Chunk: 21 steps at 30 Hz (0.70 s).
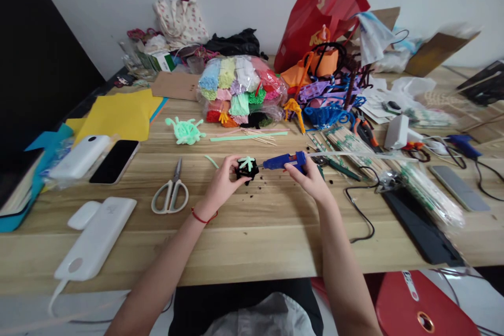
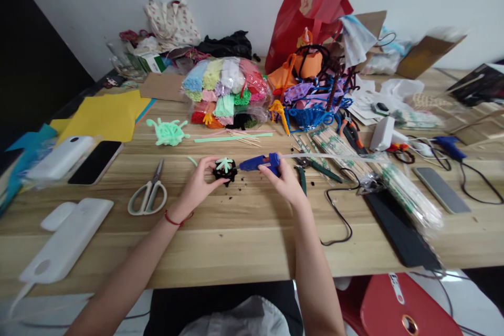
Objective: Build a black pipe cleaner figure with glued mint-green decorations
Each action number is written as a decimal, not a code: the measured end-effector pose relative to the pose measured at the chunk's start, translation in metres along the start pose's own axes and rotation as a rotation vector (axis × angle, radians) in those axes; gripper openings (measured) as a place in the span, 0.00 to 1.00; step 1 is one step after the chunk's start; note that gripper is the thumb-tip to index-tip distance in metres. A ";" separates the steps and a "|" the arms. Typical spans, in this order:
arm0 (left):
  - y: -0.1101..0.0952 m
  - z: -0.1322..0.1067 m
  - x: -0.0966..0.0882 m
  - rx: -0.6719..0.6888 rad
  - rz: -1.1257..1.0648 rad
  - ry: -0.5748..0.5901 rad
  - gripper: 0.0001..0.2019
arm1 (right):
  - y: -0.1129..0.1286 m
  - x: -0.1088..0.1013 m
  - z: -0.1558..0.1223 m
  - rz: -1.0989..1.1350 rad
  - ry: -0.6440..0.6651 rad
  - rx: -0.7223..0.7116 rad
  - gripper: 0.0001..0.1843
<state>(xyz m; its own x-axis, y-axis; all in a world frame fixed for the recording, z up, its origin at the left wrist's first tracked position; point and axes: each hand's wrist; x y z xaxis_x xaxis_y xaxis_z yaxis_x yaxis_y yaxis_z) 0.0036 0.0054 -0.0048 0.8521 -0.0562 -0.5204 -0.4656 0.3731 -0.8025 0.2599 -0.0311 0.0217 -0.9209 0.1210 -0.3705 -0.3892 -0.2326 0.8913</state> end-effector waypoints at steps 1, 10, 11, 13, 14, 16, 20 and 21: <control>-0.001 0.000 0.000 0.002 -0.001 -0.002 0.29 | 0.000 0.000 0.000 -0.012 -0.001 -0.007 0.18; -0.002 -0.001 0.002 0.013 -0.008 -0.024 0.29 | 0.000 -0.003 0.000 -0.101 0.002 -0.061 0.17; -0.002 -0.002 0.002 0.016 -0.007 -0.027 0.29 | 0.001 -0.004 0.000 -0.113 0.000 -0.077 0.17; -0.002 -0.002 0.002 0.019 -0.001 -0.032 0.29 | 0.002 -0.004 -0.001 -0.139 -0.004 -0.105 0.16; -0.002 -0.003 0.002 0.019 0.005 -0.034 0.28 | 0.003 -0.004 -0.001 -0.155 -0.005 -0.114 0.16; -0.001 -0.003 0.003 0.022 0.017 -0.036 0.28 | 0.003 -0.005 -0.001 -0.177 -0.016 -0.125 0.16; 0.001 -0.004 0.004 0.036 0.033 -0.048 0.27 | 0.003 -0.005 -0.002 -0.170 -0.034 -0.133 0.18; 0.001 -0.004 0.005 0.039 0.037 -0.055 0.27 | 0.003 -0.005 -0.002 -0.167 -0.030 -0.135 0.18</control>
<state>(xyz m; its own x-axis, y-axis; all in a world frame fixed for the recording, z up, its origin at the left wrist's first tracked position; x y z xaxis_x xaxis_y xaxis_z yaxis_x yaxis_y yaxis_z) 0.0063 0.0016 -0.0091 0.8469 0.0083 -0.5317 -0.4879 0.4099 -0.7707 0.2628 -0.0346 0.0255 -0.8433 0.1968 -0.5001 -0.5373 -0.3337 0.7746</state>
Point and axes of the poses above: each hand's wrist, its own z-axis towards the middle knuckle, its own x-axis out of the palm, y = z × x, and after that the axes turned 7 degrees about -x, right-handed
